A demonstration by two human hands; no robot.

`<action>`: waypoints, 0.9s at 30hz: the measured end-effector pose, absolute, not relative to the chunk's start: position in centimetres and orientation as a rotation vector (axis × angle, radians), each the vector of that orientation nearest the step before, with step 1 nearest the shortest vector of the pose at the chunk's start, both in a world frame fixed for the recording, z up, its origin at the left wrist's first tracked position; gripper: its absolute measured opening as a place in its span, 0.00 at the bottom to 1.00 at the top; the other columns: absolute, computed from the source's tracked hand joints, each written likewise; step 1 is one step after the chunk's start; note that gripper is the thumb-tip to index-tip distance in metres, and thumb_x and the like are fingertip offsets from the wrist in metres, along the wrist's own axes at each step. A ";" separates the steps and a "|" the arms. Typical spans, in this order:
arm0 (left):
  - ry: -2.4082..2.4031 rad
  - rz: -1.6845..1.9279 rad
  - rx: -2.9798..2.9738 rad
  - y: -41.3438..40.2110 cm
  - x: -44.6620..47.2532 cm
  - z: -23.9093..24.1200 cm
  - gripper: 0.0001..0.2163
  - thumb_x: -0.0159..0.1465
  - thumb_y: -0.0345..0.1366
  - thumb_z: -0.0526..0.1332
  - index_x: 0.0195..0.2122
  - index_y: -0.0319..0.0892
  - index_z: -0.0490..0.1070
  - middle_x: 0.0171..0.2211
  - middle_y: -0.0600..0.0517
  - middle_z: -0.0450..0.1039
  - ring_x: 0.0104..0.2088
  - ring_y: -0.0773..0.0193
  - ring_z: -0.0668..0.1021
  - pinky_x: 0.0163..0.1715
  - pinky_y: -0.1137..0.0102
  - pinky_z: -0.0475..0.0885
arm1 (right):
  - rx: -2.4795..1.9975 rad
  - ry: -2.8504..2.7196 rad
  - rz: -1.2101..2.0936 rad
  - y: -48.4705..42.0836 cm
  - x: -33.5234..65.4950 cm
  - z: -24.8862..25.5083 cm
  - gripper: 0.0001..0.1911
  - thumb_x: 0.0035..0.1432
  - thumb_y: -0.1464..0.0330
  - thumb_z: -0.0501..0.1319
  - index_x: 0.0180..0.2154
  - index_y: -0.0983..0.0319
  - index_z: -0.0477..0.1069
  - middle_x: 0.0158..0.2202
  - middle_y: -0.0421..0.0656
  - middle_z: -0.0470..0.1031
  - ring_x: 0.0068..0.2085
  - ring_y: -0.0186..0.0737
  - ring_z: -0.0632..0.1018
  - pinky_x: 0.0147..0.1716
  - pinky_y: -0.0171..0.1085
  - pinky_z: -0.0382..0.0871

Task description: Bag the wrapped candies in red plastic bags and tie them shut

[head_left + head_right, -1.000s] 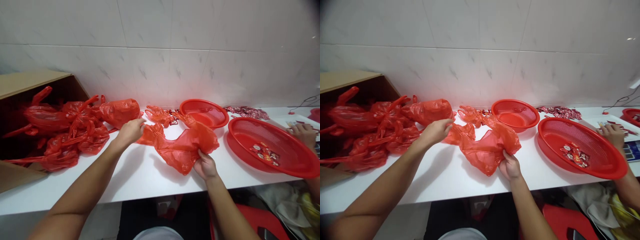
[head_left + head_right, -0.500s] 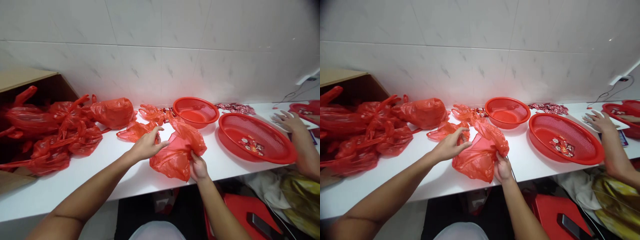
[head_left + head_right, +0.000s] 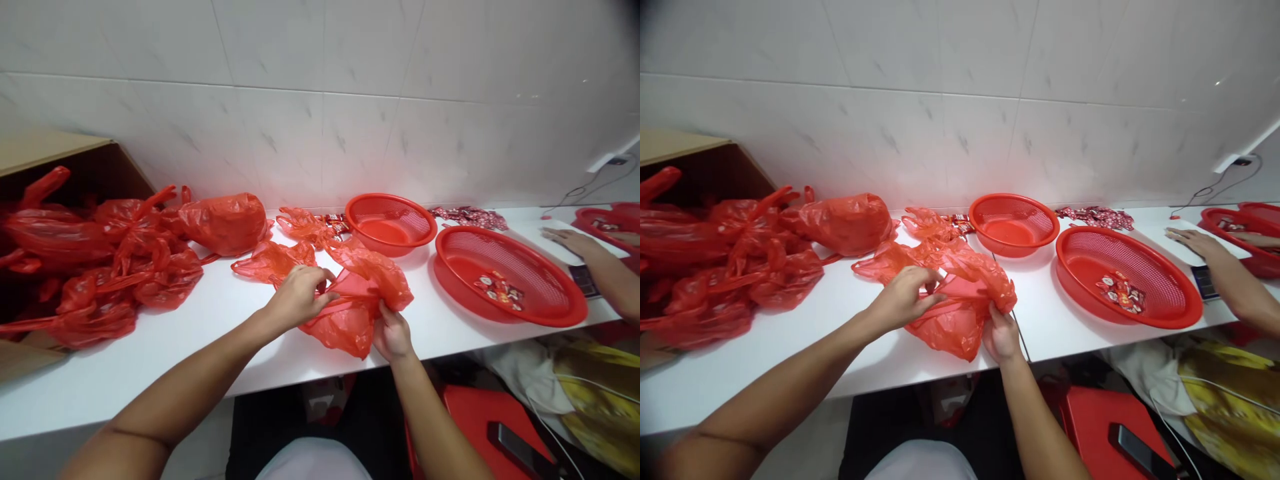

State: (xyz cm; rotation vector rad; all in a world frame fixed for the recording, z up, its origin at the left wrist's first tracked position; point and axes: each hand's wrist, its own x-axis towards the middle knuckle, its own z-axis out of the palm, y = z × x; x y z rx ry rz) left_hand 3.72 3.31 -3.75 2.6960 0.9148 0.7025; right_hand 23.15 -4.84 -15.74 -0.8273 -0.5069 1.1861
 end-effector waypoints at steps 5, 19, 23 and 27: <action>0.768 0.978 2.872 3.6 3.4 -4.1 0.08 0.71 0.34 0.61 0.40 0.45 0.81 0.35 0.49 0.78 0.37 0.60 0.78 0.44 0.62 0.72 | -1.209 -0.722 1.257 -5.4 24.4 -15.6 0.31 0.59 0.41 0.61 0.47 0.59 0.78 0.39 0.50 0.84 0.40 0.54 0.84 0.36 0.49 0.77; 0.540 0.857 3.256 1.8 2.8 -5.7 0.12 0.74 0.30 0.56 0.33 0.41 0.75 0.32 0.49 0.72 0.32 0.61 0.69 0.35 0.64 0.62 | -1.313 -1.869 0.057 -9.2 18.8 -3.8 0.14 0.70 0.73 0.53 0.39 0.64 0.77 0.42 0.52 0.81 0.45 0.46 0.82 0.47 0.42 0.75; 0.477 0.670 3.280 0.7 1.6 -6.0 0.12 0.73 0.28 0.56 0.33 0.41 0.75 0.29 0.50 0.73 0.32 0.60 0.71 0.35 0.63 0.62 | -1.976 -2.066 0.123 -6.3 20.2 -6.2 0.15 0.70 0.69 0.54 0.34 0.64 0.76 0.34 0.51 0.80 0.38 0.49 0.81 0.38 0.42 0.71; 0.403 0.326 3.135 0.3 0.1 -6.3 0.07 0.64 0.29 0.65 0.28 0.43 0.76 0.28 0.51 0.78 0.33 0.59 0.77 0.38 0.65 0.67 | -2.227 -2.147 0.347 -4.7 21.8 -7.5 0.12 0.62 0.66 0.66 0.46 0.66 0.77 0.46 0.55 0.80 0.49 0.54 0.81 0.44 0.42 0.71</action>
